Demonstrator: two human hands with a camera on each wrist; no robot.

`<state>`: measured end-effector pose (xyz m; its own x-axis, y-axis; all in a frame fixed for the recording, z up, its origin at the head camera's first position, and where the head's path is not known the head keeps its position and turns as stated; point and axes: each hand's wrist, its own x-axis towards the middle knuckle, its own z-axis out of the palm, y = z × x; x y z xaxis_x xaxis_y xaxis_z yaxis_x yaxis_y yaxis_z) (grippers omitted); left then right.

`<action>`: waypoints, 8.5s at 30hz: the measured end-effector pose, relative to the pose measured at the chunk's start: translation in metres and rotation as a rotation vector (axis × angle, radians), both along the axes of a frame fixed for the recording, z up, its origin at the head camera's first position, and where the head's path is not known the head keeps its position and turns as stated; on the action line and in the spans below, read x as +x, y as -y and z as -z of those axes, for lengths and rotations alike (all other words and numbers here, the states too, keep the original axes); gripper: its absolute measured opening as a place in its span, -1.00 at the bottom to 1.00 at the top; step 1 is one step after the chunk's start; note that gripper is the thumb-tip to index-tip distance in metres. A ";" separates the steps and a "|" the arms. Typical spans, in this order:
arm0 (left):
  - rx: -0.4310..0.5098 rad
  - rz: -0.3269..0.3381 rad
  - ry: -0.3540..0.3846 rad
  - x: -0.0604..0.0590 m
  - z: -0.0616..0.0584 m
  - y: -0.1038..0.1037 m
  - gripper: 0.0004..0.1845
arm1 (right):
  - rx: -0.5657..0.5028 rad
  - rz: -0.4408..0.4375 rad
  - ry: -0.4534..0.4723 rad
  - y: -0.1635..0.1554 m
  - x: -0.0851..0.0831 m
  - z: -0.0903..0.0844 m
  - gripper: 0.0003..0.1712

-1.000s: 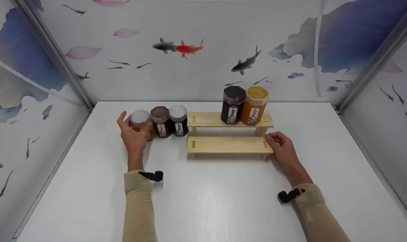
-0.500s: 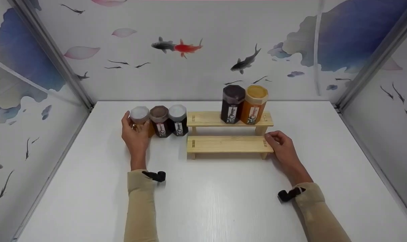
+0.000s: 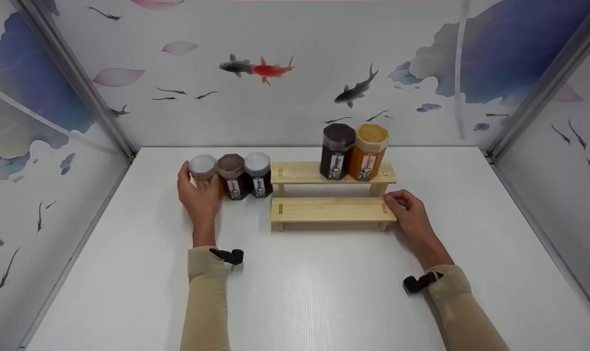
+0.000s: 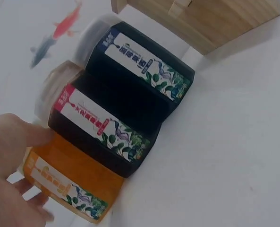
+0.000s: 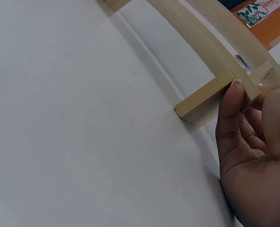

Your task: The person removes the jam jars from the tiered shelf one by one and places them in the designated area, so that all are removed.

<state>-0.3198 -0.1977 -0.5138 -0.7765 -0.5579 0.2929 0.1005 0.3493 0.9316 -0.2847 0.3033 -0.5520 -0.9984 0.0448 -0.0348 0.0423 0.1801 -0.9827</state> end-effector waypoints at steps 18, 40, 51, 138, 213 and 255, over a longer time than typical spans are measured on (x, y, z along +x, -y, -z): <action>-0.134 0.381 -0.354 0.019 -0.067 -0.130 -0.44 | 0.032 0.008 0.038 0.001 0.002 -0.005 -0.35; -0.393 0.515 -0.316 0.022 -0.051 -0.220 -0.29 | 0.019 0.015 0.010 0.001 0.003 -0.001 -0.41; -0.268 0.576 -0.384 0.016 -0.045 -0.215 -0.25 | 0.037 0.009 -0.002 0.000 0.000 -0.002 -0.36; -0.385 0.557 -0.003 0.032 0.004 -0.036 -0.35 | 0.024 0.003 0.000 -0.001 -0.002 -0.003 -0.44; -0.403 0.635 -0.377 0.012 -0.069 -0.277 -0.47 | -0.025 0.048 0.005 0.003 0.002 -0.004 -0.46; -0.224 0.438 -0.598 0.030 -0.068 -0.100 -0.50 | 0.027 0.076 -0.022 0.003 -0.001 0.000 -0.50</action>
<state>-0.2899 -0.0977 -0.4462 -0.5867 -0.1146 0.8016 0.7367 0.3353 0.5872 -0.2860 0.3006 -0.5522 -0.9926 0.1212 -0.0109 0.0356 0.2035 -0.9784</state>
